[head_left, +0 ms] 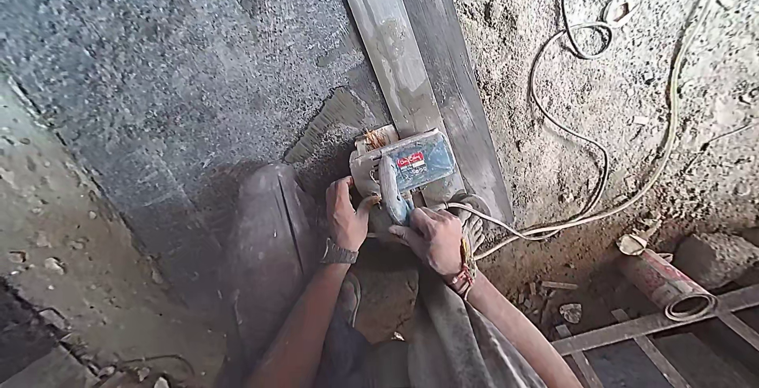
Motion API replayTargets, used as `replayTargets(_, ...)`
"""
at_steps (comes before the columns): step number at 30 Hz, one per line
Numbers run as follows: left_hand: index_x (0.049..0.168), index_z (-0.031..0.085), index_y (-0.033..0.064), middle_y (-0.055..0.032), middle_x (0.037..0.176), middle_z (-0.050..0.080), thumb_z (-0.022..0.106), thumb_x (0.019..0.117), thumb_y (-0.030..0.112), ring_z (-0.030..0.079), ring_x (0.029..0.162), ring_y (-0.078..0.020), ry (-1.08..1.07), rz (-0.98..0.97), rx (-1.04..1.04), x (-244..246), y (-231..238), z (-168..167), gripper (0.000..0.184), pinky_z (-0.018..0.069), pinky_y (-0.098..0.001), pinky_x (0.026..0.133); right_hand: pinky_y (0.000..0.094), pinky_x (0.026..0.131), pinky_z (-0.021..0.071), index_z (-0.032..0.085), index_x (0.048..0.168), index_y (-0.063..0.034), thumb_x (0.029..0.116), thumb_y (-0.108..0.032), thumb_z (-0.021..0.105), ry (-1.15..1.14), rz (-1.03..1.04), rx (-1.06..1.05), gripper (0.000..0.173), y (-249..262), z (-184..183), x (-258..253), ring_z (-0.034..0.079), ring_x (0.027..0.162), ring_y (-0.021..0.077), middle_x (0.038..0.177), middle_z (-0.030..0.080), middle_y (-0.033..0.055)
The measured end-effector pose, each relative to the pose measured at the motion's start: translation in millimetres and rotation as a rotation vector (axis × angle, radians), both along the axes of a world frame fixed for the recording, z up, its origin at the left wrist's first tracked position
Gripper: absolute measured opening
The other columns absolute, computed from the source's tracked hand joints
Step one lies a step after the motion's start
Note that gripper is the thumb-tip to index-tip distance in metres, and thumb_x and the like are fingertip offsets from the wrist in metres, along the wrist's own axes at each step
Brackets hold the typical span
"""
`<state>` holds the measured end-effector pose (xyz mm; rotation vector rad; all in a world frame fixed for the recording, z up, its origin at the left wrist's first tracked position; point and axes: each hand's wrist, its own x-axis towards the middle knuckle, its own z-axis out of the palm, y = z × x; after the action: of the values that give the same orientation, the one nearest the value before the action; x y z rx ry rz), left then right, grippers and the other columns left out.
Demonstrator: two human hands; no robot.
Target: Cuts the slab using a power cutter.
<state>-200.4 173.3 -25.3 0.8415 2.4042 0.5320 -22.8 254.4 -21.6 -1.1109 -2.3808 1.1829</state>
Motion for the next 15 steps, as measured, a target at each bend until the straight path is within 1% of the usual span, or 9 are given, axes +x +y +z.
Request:
replayTargets(3,0.128,0.058,-0.0138,-0.034,0.122,0.062,0.08,0.0851,0.022,0.063,0.108,-0.0443,0.006,-0.004,0.007,-1.6,1.4,-0.2,0.06,0.0502,-0.0548,0.096,0.0387,0.048,0.0474,0.06,0.066,-0.0093,0.0917,-0.051,0.067,-0.001,-0.009,0.003,0.05,0.7,0.0,-2.2,0.06,0.052,0.0199,0.058,0.059,0.0046)
replayTargets(10,0.129,0.057,-0.0134,-0.0338,0.123,0.062,0.081,0.0848,0.02,0.063,0.109,-0.0443,-0.001,0.007,-0.008,-6.4,5.0,-0.1,0.06,0.05,-0.0552,0.097,0.0385,0.047,0.0465,0.06,0.065,-0.0094,0.0915,-0.053,0.067,-0.011,-0.008,-0.005,0.051,4.5,1.0,-7.5,0.059,0.051,0.0194,0.057,0.058,0.004)
replayTargets(15,0.128,0.057,-0.0127,-0.0335,0.122,0.062,0.08,0.0853,0.021,0.063,0.106,-0.0437,0.003,0.011,0.001,-9.4,7.2,-1.7,0.059,0.05,-0.0549,0.095,0.038,0.047,0.0457,0.06,0.065,-0.0096,0.0912,-0.052,0.068,-0.001,-0.017,-0.004,0.051,5.8,-1.0,-10.3,0.058,0.051,0.0187,0.057,0.057,0.0037)
